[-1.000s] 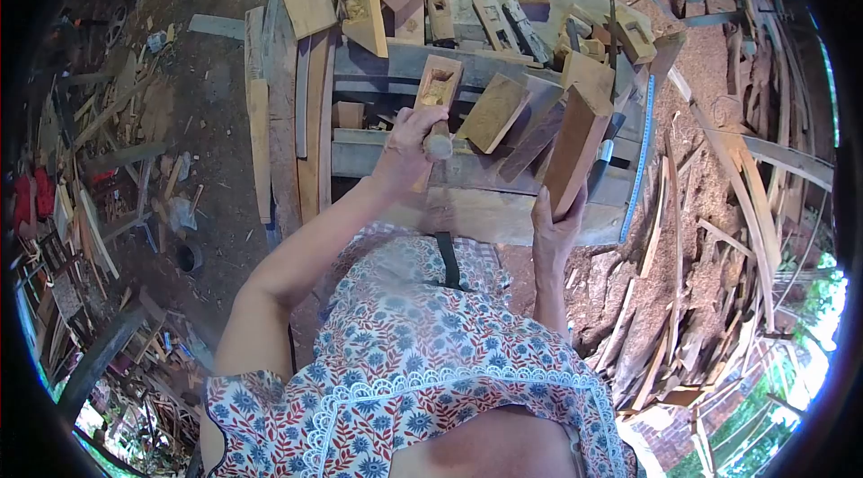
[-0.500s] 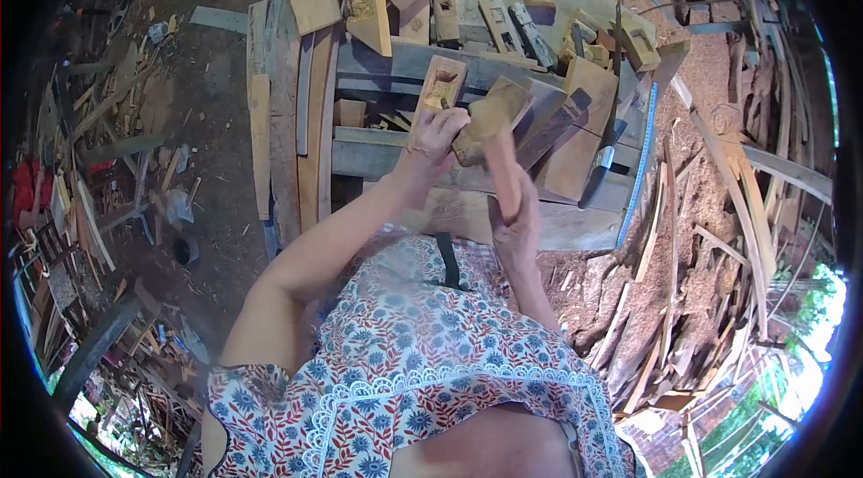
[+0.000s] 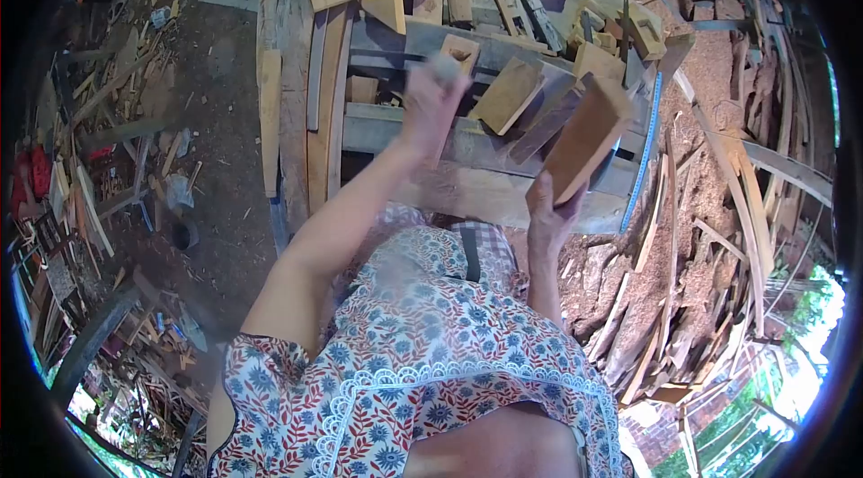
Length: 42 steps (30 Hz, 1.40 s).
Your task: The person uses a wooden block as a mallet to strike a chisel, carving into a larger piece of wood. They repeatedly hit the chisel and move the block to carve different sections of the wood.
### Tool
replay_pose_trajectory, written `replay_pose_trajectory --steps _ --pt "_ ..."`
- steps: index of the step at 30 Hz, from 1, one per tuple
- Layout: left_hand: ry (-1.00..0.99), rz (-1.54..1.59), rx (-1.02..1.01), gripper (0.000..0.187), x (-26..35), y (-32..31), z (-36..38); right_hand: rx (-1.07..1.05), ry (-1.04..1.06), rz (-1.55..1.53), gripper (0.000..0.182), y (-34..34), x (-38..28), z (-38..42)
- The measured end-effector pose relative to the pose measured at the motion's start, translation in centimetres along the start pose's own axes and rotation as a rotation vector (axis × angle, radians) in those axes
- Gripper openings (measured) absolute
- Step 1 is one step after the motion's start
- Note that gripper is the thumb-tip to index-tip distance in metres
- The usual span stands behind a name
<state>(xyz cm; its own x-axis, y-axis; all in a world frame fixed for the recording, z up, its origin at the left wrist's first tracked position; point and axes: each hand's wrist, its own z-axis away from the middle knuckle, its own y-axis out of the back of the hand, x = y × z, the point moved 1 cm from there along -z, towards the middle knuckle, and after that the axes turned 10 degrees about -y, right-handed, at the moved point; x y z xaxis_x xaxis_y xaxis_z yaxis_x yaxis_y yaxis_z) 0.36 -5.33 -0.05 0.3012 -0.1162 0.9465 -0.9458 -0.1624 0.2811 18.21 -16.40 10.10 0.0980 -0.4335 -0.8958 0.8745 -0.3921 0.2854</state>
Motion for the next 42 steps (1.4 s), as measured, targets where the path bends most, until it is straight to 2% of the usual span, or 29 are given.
replay_pose_trajectory --steps 2,3,4,5,7,8,10,13,15,17,19,21,22,23,25,28,31,34,36,37,38,40,41,42 --pt "0.224 -0.199 0.152 0.041 -0.9 1.7 -2.9 0.045 -0.013 -0.008 0.058 1.1 -0.1 0.0" --pt "0.235 -0.123 0.274 0.055 -2.0 2.5 -3.7 0.050 -0.010 -0.010 0.059 1.9 0.4 -0.3" --pt "0.194 -0.257 0.360 0.055 -2.4 3.0 -4.2 0.049 -0.005 -0.013 0.060 2.8 0.8 -0.8" --pt "0.168 -0.254 0.362 0.050 -2.7 3.6 -4.3 0.024 0.002 -0.011 0.060 3.7 0.9 -1.4" --pt "0.096 -0.027 0.450 0.043 -1.8 4.4 -4.1 -0.073 -0.080 -0.058 0.060 5.2 1.5 -2.0" --pt "0.091 -0.047 0.445 0.043 -1.2 4.8 -3.7 -0.125 -0.081 -0.033 0.060 5.8 1.3 -2.4" --pt "0.301 0.090 0.396 0.038 1.4 5.4 -2.7 -0.140 -0.068 0.035 0.060 7.2 2.0 -3.5" --pt "0.326 0.074 0.363 0.040 1.7 4.9 -0.4 -0.150 -0.017 0.113 0.059 8.5 2.4 -4.6" --pt "0.272 0.016 0.351 0.039 1.5 4.1 1.5 -0.174 -0.062 0.086 0.060 9.1 2.6 -5.2" --pt "0.146 -0.197 0.342 0.041 1.3 3.1 3.3 -0.206 -0.016 0.062 0.058 9.3 3.5 -6.3" --pt "0.200 -0.194 0.318 0.037 3.0 2.2 4.9 -0.226 0.021 0.051 0.057 10.0 4.0 -7.0" --pt "0.090 -0.224 0.275 0.037 4.1 1.4 6.0 -0.333 -0.004 0.104 0.051 10.6 3.5 -7.6" --pt "0.085 -0.365 0.219 0.036 3.4 1.4 6.3 -0.339 0.001 0.105 0.051 10.8 3.1 -7.8" --pt "0.087 -0.366 0.227 0.036 3.2 1.3 6.6 -0.351 0.040 0.113 0.048 10.8 2.6 -7.8" --pt "0.018 -0.464 0.054 0.035 4.8 1.1 6.3 -0.367 0.081 0.121 0.045 10.8 2.4 -8.1" --pt "0.046 -0.299 0.054 0.032 4.8 0.4 6.6 -0.365 0.108 0.226 0.043 11.0 2.4 -8.7" --pt "0.046 -0.458 0.010 0.035 5.2 0.3 6.7 -0.394 0.068 0.205 0.042 10.6 1.9 -8.7" --pt "0.006 -0.355 -0.028 0.039 5.2 0.4 6.7 -0.428 0.144 0.173 0.043 10.0 1.6 -8.8" --pt "-0.045 -0.370 -0.049 0.034 4.9 0.5 6.2 -0.381 0.399 0.300 0.044 9.7 1.6 -8.7" --pt "-0.087 -0.383 -0.070 0.029 5.0 0.6 6.3 -0.397 0.388 0.310 0.044 9.5 1.3 -8.3" --pt "-0.058 -0.385 -0.068 0.029 5.0 0.8 6.5 -0.418 0.366 0.287 0.046 9.2 0.4 -7.7" --pt "-0.126 -0.446 -0.166 0.033 5.7 0.9 5.7 -0.451 0.335 0.274 0.048 8.0 -0.3 -6.7" --pt "-0.113 -0.445 -0.166 0.033 5.8 0.9 5.6 -0.488 0.408 0.220 0.051 7.3 -0.5 -6.2" --pt "-0.196 -0.417 -0.150 0.036 5.9 0.8 5.3 -0.518 0.483 0.164 0.055 6.5 -0.6 -5.9"
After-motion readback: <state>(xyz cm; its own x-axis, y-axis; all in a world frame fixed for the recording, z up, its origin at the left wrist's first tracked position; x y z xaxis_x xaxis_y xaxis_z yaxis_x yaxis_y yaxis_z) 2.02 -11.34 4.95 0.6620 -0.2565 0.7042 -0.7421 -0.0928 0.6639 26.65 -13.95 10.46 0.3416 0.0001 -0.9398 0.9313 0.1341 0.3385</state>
